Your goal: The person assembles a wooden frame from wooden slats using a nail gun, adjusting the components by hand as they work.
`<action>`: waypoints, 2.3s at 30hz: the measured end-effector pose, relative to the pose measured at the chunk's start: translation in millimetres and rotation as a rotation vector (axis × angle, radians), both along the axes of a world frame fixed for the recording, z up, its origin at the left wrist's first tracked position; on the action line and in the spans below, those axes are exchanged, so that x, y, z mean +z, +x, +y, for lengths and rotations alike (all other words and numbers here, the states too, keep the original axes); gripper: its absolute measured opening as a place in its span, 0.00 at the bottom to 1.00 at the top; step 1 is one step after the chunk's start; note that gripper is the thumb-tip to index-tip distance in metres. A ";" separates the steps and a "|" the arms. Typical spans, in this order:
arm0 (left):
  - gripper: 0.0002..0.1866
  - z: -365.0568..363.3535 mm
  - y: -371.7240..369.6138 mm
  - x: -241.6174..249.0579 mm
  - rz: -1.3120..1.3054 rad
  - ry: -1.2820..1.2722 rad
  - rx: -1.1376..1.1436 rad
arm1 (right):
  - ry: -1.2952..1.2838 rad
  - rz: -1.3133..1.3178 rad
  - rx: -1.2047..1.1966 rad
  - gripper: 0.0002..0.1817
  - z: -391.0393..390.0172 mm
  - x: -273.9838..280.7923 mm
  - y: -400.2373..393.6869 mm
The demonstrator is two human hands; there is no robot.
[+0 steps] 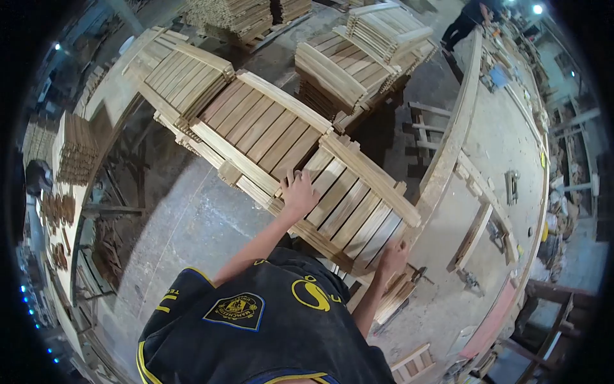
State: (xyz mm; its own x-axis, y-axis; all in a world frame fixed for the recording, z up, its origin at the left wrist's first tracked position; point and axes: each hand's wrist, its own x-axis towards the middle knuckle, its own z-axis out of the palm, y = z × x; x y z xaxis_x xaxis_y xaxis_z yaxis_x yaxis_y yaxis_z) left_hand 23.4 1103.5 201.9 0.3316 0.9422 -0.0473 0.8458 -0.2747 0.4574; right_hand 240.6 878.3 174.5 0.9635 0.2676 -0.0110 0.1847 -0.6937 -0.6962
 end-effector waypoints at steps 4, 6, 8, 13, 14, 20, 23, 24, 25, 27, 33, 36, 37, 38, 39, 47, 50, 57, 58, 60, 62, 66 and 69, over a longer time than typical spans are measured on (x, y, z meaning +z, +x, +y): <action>0.30 3.5 -0.6 -13.3 -0.031 0.028 0.074 | -0.213 0.047 -0.020 0.29 -22.4 -32.8 0.9; 0.28 9.6 3.8 -18.3 -0.055 0.057 0.076 | -0.157 0.132 0.007 0.27 -19.3 -27.9 -0.4; 0.26 10.4 7.1 -17.9 -0.073 0.088 0.061 | -0.100 0.223 0.018 0.25 -16.8 -22.2 -4.7; 0.24 14.2 8.8 -19.8 -0.013 0.110 0.077 | -0.085 0.179 0.007 0.22 -7.0 -6.3 -11.1; 0.24 15.9 8.1 -23.1 -0.013 0.111 0.070 | -0.083 0.179 0.000 0.22 -9.1 -11.4 -7.8; 0.26 20.7 2.0 -26.8 -0.204 0.060 0.090 | -0.096 0.093 0.063 0.20 -4.8 -3.1 -8.0; 0.26 20.1 2.7 -30.8 -0.165 0.090 0.079 | -0.119 -0.008 0.075 0.20 -10.4 -17.8 -3.0; 0.26 21.6 3.8 -30.6 -0.137 0.083 0.081 | -0.120 0.018 0.086 0.19 -9.1 -13.3 -5.2; 0.26 23.2 4.7 -30.4 -0.136 0.089 0.067 | -0.123 0.044 0.096 0.19 -6.7 -6.0 -8.5; 0.30 24.0 5.6 -28.6 -0.106 -0.024 0.079 | -0.129 0.073 0.080 0.19 -0.5 9.6 -13.3; 0.24 24.2 8.8 -22.4 -0.042 -0.035 0.088 | -0.081 0.067 0.081 0.19 -5.4 -3.7 -7.8; 0.25 24.3 8.0 -21.2 0.001 -0.031 0.075 | -0.040 0.042 0.067 0.18 -4.3 -12.6 -11.5; 0.25 24.6 7.4 -23.8 0.010 -0.036 0.088 | -0.035 -0.008 0.068 0.18 -6.1 -20.7 -9.0; 0.25 25.0 7.8 -26.5 -0.007 -0.012 0.089 | -0.035 -0.017 0.072 0.18 -9.6 -27.9 -5.6; 0.24 24.3 8.1 -27.2 -0.027 0.009 0.088 | -0.036 -0.027 0.076 0.18 -10.4 -29.3 -4.8; 0.20 26.0 10.1 -23.1 -0.064 -0.021 0.083 | -0.047 0.081 0.093 0.19 -1.4 6.3 -16.1; 0.20 28.5 14.5 -26.1 -0.036 -0.007 0.087 | -0.039 0.112 0.075 0.19 -1.0 -1.8 -10.8; 0.21 30.0 13.2 -20.8 -0.092 -0.077 0.134 | 0.007 0.091 0.070 0.19 -2.1 -8.5 -9.0; 0.21 29.9 12.1 -22.7 -0.097 -0.076 0.122 | 0.010 0.087 0.058 0.19 -1.6 -3.5 -10.9; 0.21 30.3 9.8 -27.8 -0.160 -0.106 0.167 | -0.101 0.056 0.103 0.19 2.1 7.1 -14.4; 0.20 32.1 9.4 -34.1 -0.165 -0.119 0.161 | -0.099 0.056 0.085 0.19 -0.4 0.1 -11.2; 0.18 34.2 4.1 -28.5 -0.155 -0.133 0.125 | -0.154 0.058 0.070 0.20 -0.2 -0.4 -13.6; 0.17 35.5 -0.4 -33.7 -0.229 -0.130 0.129 | -0.101 0.043 0.036 0.20 0.0 2.1 -19.2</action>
